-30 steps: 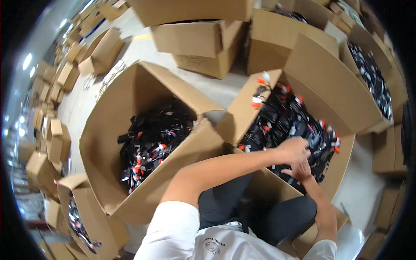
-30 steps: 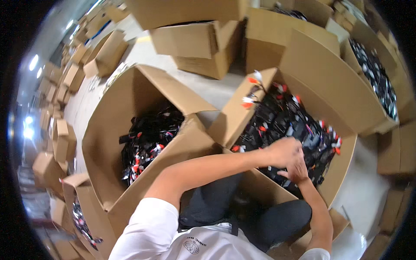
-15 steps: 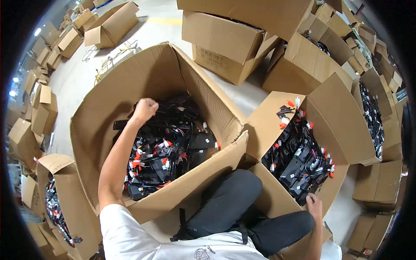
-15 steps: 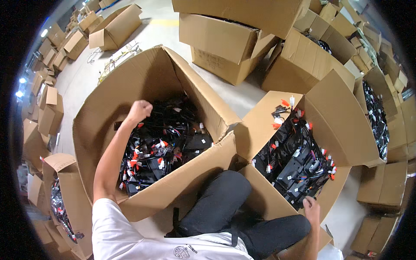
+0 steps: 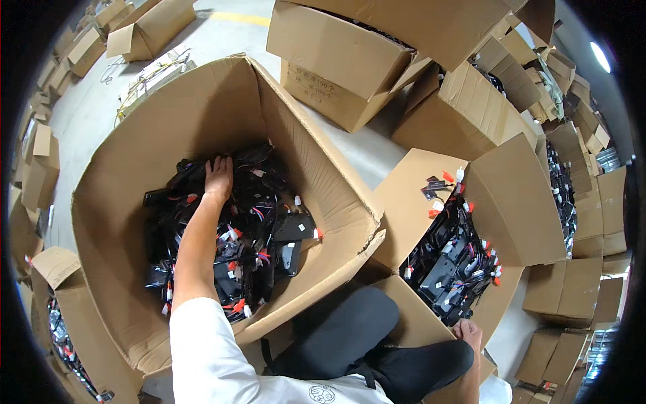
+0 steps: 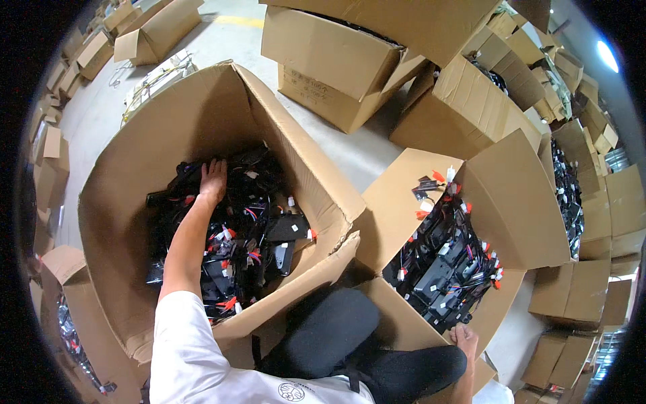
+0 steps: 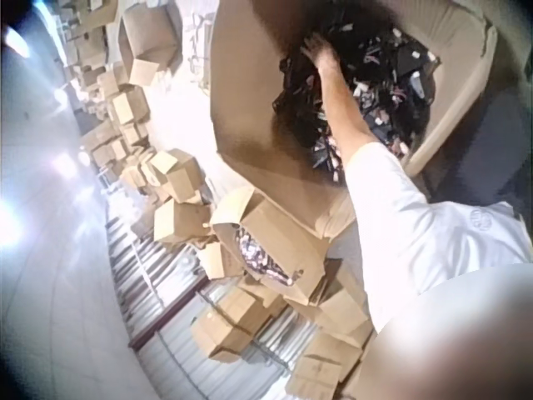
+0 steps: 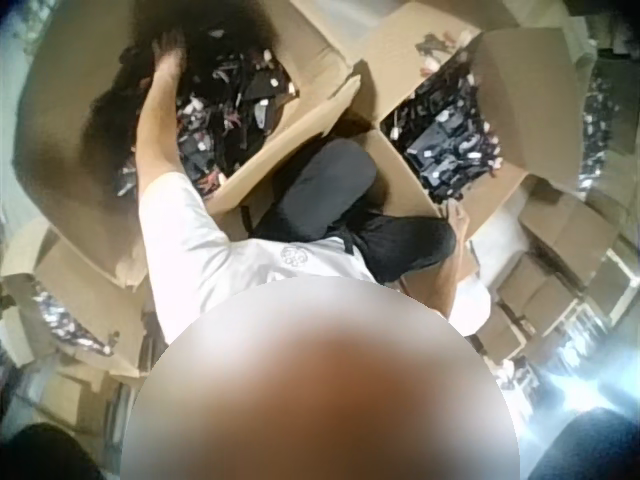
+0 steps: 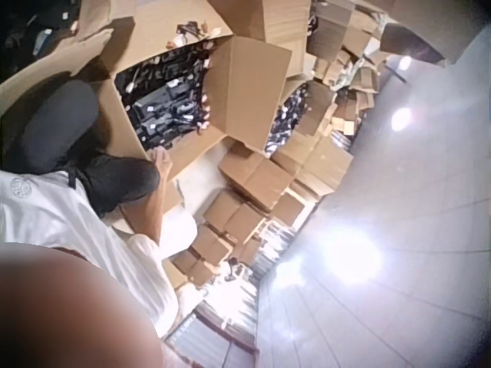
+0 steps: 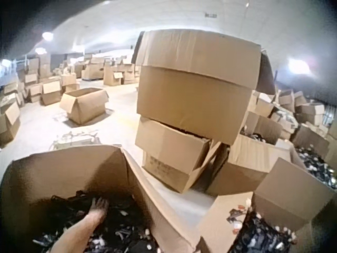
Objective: The person sorts electronic head units by hand, taking them from shipping boxes and inspecting them.
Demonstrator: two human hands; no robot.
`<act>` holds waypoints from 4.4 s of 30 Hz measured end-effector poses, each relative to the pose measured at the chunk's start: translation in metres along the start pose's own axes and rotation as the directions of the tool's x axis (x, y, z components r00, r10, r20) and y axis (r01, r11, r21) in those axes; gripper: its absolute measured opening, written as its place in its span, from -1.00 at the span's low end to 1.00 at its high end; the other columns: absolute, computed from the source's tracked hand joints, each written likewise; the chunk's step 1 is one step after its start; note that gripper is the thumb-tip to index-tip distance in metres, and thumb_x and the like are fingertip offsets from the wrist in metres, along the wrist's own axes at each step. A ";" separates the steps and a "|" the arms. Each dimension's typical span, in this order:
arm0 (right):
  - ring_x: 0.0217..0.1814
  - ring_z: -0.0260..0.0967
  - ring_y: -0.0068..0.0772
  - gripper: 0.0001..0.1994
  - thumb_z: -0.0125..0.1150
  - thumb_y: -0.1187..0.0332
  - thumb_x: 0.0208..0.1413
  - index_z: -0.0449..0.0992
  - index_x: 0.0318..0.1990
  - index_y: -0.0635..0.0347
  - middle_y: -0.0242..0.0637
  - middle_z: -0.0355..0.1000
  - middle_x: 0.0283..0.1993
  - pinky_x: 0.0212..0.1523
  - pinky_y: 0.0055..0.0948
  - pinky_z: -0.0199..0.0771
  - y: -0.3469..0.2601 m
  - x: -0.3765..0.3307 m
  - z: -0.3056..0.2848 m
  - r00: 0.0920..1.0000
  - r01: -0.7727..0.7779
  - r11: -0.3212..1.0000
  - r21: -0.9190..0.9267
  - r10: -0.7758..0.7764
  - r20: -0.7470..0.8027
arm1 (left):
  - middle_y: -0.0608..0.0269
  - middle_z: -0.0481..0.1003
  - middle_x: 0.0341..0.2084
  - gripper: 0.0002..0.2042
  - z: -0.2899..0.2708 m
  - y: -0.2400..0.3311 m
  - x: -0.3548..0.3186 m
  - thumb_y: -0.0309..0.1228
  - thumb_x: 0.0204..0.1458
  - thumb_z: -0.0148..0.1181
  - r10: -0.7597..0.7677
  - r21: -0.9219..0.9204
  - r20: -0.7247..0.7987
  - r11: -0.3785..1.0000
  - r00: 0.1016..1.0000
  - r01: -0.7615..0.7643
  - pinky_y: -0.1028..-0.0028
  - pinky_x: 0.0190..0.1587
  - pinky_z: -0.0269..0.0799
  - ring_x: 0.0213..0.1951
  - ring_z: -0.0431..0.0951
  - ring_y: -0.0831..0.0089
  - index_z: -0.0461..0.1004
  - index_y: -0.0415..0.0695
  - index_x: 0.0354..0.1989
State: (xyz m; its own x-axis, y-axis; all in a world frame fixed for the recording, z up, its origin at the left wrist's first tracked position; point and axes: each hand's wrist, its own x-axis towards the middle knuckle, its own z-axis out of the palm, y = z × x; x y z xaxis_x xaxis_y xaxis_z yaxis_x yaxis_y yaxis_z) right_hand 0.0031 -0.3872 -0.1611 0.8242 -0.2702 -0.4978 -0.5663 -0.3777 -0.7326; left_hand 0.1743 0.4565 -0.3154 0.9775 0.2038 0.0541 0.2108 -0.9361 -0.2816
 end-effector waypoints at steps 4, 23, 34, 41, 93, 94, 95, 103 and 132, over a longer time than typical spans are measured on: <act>-0.48 0.25 -0.66 -0.77 0.13 0.32 0.30 0.50 -0.27 0.36 -0.41 0.39 -0.45 -0.45 -0.64 0.25 0.003 0.000 0.004 0.994 -0.011 1.000 0.006 0.011 -0.109 | 0.19 0.42 0.00 -0.71 0.005 0.008 0.016 -0.35 0.09 0.06 0.029 0.156 0.076 0.987 0.997 -0.040 0.00 0.27 0.13 0.09 0.39 0.21 0.52 -0.10 -0.03; -0.47 0.41 -0.62 -0.80 0.18 0.36 0.18 0.57 -0.32 0.37 -0.33 0.51 -0.46 -0.45 -0.58 0.39 -0.010 0.015 0.004 0.985 0.161 0.981 -0.108 -0.153 0.076 | 0.51 0.26 -0.59 -0.70 -0.281 -0.059 -0.091 -0.27 0.23 0.10 -0.048 -0.963 -0.024 0.268 0.999 -0.010 0.43 -0.44 0.26 -0.47 0.25 0.65 0.43 -0.27 -0.45; 0.02 0.50 -0.28 -0.51 0.12 0.22 0.27 0.27 0.21 0.39 -0.12 0.46 0.04 -0.05 -0.29 0.60 -0.331 -0.160 0.178 0.496 0.215 0.710 0.670 -0.671 0.551 | 0.13 0.45 -0.55 -0.66 -0.525 0.071 -0.172 -0.22 0.23 0.14 0.292 -0.885 -0.034 0.435 0.956 -0.165 0.32 -0.24 0.41 -0.39 0.36 0.52 0.51 -0.35 -0.28; -0.20 0.55 -0.42 -0.70 0.28 0.42 0.16 0.45 0.01 0.32 -0.27 0.54 -0.14 -0.28 -0.37 0.65 -0.336 -0.165 0.176 0.664 0.112 0.545 0.831 -0.663 0.346 | 0.36 0.46 -0.58 -0.75 -0.557 0.073 -0.181 -0.29 0.18 0.19 0.063 -0.980 0.144 0.150 0.988 0.134 0.51 -0.58 0.28 -0.61 0.36 0.62 0.60 -0.23 -0.41; -0.19 0.34 -0.62 -0.68 -0.15 0.19 0.42 0.46 -0.06 0.24 -0.42 0.44 -0.24 -0.11 -0.62 0.38 -0.125 -0.156 0.182 0.826 0.437 0.648 0.623 -0.564 0.007 | 0.00 0.45 0.02 -0.58 -0.378 0.238 -0.270 -0.36 0.24 0.12 -0.077 -0.980 -0.153 -0.119 0.985 -0.161 0.37 0.20 0.29 0.07 0.44 0.31 0.28 -0.36 0.18; -0.19 0.26 -0.65 -0.72 0.01 0.20 0.36 0.47 -0.08 0.26 -0.46 0.39 -0.24 -0.13 -0.65 0.29 -0.154 -0.175 0.185 0.758 0.602 0.540 0.588 -0.619 -0.208 | -0.05 0.43 0.06 -0.56 -0.381 0.242 -0.275 -0.34 0.24 0.11 -0.082 -0.973 -0.187 -0.123 0.979 -0.197 0.34 0.22 0.26 0.11 0.42 0.25 0.28 -0.36 0.19; -0.19 0.26 -0.65 -0.72 0.01 0.20 0.36 0.47 -0.08 0.26 -0.46 0.39 -0.24 -0.13 -0.65 0.29 -0.156 -0.177 0.184 0.752 0.608 0.534 0.587 -0.625 -0.211 | -0.11 0.41 0.09 -0.55 -0.383 0.248 -0.280 -0.32 0.24 0.11 -0.086 -0.964 -0.223 -0.126 0.971 -0.232 0.30 0.25 0.24 0.15 0.40 0.19 0.28 -0.37 0.19; -0.25 0.37 -0.59 -0.80 0.19 0.23 0.22 0.51 -0.18 0.18 -0.47 0.44 -0.29 -0.18 -0.54 0.41 -0.141 -0.180 0.186 0.958 0.253 0.441 0.861 -0.240 -0.158 | 0.23 0.43 -0.26 -0.69 -0.383 0.259 -0.310 -0.29 0.25 0.13 -0.105 -0.918 -0.223 -0.312 0.969 -0.245 0.53 -0.09 0.37 -0.23 0.41 0.54 0.39 -0.29 0.01; 0.03 0.41 -0.34 -0.60 0.06 0.04 0.28 0.51 0.02 0.16 -0.30 0.48 -0.03 0.09 -0.32 0.44 -0.163 -0.232 0.195 0.985 -0.142 0.070 0.987 -0.091 0.148 | 0.23 0.54 -0.16 -0.64 -0.419 0.298 -0.350 -0.48 0.02 0.33 -0.193 -0.803 -0.033 -0.580 0.981 -0.141 0.41 -0.04 0.46 -0.10 0.53 0.44 0.45 -0.25 0.01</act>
State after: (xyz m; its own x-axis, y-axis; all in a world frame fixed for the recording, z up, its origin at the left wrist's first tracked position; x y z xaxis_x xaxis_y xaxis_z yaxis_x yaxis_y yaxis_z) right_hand -0.0936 -0.0902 -0.0166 0.8648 -0.1007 -0.4919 -0.1465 0.8865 -0.4390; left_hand -0.1021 -0.0135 -0.0169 0.9180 0.3714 0.1393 -0.2550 0.2837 0.9244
